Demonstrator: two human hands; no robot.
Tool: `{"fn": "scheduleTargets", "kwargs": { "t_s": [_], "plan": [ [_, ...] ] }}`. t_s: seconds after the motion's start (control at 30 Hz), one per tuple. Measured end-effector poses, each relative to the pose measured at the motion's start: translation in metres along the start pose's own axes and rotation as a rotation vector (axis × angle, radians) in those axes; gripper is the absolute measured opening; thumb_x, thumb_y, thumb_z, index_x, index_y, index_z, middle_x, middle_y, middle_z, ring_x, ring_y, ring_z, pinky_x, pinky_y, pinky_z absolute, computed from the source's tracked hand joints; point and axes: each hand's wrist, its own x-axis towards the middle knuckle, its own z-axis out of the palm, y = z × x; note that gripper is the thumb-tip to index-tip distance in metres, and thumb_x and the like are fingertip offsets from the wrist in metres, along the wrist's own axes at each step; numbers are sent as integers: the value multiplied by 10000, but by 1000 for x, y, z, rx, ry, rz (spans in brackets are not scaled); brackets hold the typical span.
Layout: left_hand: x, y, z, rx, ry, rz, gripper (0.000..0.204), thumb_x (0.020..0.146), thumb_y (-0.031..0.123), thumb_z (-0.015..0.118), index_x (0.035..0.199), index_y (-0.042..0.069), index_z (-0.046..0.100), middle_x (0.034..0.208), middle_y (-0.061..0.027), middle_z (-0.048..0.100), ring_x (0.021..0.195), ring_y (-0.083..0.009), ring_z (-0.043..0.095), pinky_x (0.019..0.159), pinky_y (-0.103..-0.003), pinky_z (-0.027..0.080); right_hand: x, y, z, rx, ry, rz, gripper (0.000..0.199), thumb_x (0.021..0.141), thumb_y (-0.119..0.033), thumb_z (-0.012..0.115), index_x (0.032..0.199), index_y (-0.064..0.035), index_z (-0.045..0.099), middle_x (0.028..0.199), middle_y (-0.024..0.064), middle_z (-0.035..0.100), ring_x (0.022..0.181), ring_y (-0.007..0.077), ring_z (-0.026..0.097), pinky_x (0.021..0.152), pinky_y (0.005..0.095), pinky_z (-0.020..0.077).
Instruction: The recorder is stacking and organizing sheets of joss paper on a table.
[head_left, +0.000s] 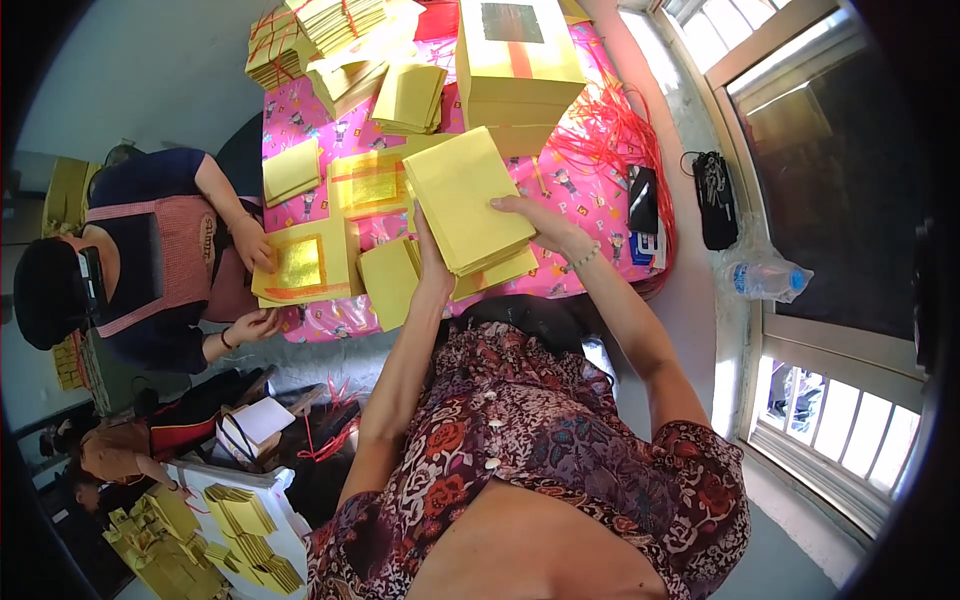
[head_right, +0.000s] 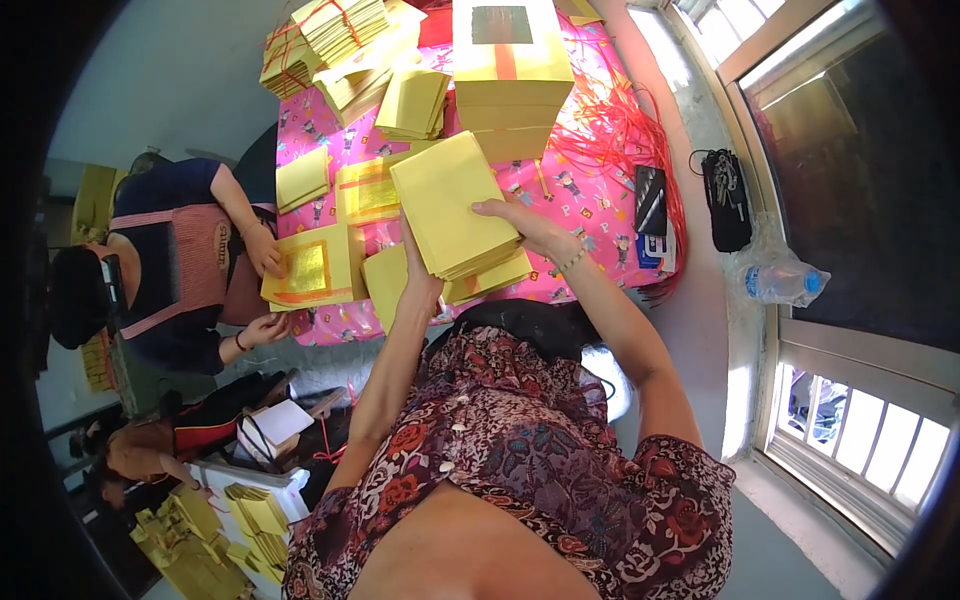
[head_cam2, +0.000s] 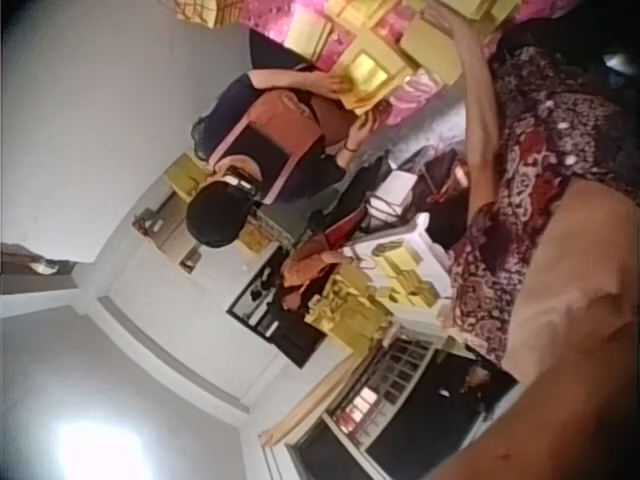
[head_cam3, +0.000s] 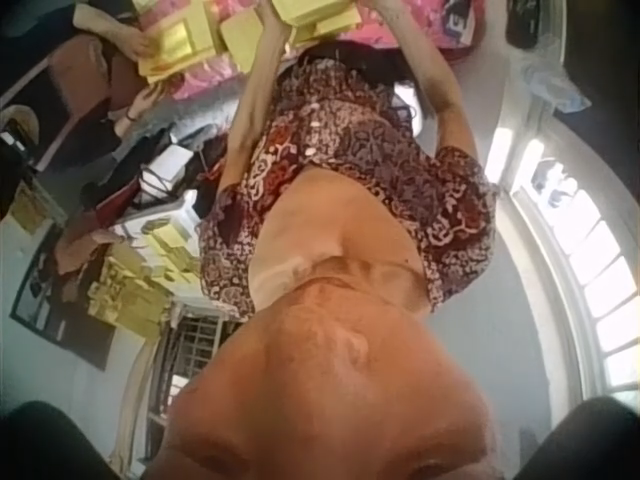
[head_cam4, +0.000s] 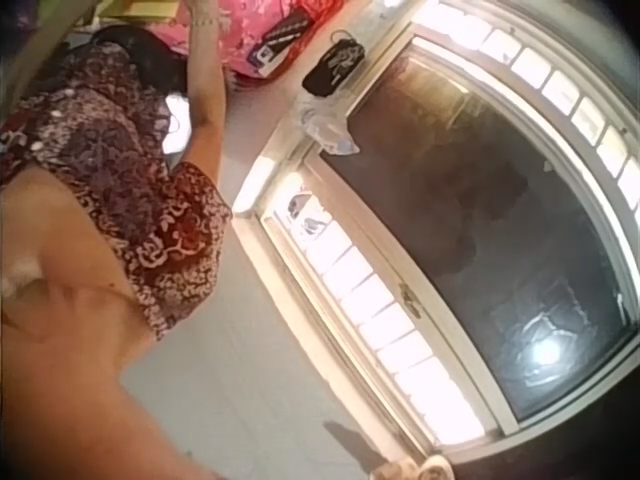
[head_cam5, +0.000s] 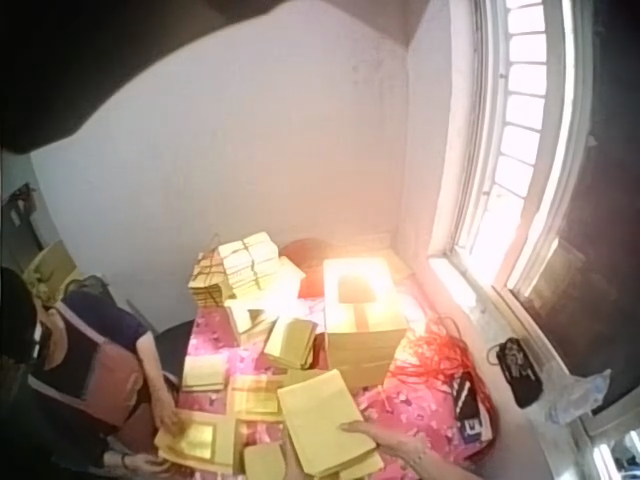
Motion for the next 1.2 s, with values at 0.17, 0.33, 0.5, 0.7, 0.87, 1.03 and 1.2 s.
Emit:
{"fn": "scheduleTargets", "kwargs": {
  "t_s": [0.17, 0.33, 0.5, 0.7, 0.87, 1.03, 1.2],
  "plan": [
    [3, -8, -7, 65, 14, 64, 714, 970, 636, 334, 1444, 103, 357, 1364, -99, 496, 1212, -223, 539, 989, -355, 476, -6, -2, -4, 55, -1, 14, 605, 950, -373, 589, 1367, 36, 434, 1306, 123, 561, 1178, 183, 564, 1026, 317, 435],
    [-1, -10, -4, 38, 62, 32, 702, 975, 625, 331, 1447, 105, 351, 1370, -100, 494, 1210, -221, 545, 992, -351, 477, -8, 4, 1, 115, 9, -21, 597, 953, -368, 590, 1366, 34, 432, 1311, 117, 558, 1181, 181, 562, 1027, 316, 436],
    [-4, -10, 0, 67, 91, -26, 698, 977, 621, 330, 1456, 113, 342, 1384, -103, 482, 1231, -211, 528, 1002, -343, 469, -8, 3, -5, 52, -14, -6, 633, 926, -402, 620, 1382, -4, 436, 1301, 109, 570, 1189, 175, 556, 1012, 325, 450],
    [16, -1, -26, 206, 144, 135, 684, 974, 593, 391, 1447, 99, 367, 1395, -77, 481, 1294, -221, 460, 1059, -374, 400, -12, -27, -13, 69, 41, -25, 576, 969, -423, 550, 1361, -10, 466, 1294, 84, 582, 1139, 148, 584, 946, 306, 496],
    [39, -3, -20, 135, 108, 154, 740, 963, 644, 344, 1468, 104, 340, 1413, -102, 465, 1298, -238, 459, 1051, -373, 404, 6, -25, -4, 162, 101, -139, 595, 968, -473, 530, 1358, -29, 464, 1265, 77, 586, 1106, 140, 591, 933, 302, 501],
    [41, -4, -18, 10, -85, 63, 761, 953, 684, 293, 1451, 112, 355, 1356, -109, 505, 1169, -231, 573, 945, -359, 509, 12, -20, -1, 112, 125, -78, 623, 960, -513, 524, 1352, -33, 457, 1238, 84, 584, 1087, 142, 594, 922, 301, 506],
    [37, -3, -10, -6, -88, 52, 752, 960, 676, 281, 1451, 110, 349, 1348, -119, 512, 1164, -238, 581, 934, -367, 528, 17, -14, -4, 82, 107, -43, 660, 959, -540, 504, 1374, -31, 437, 1257, 108, 574, 1109, 157, 587, 935, 309, 503]
  ]
}}
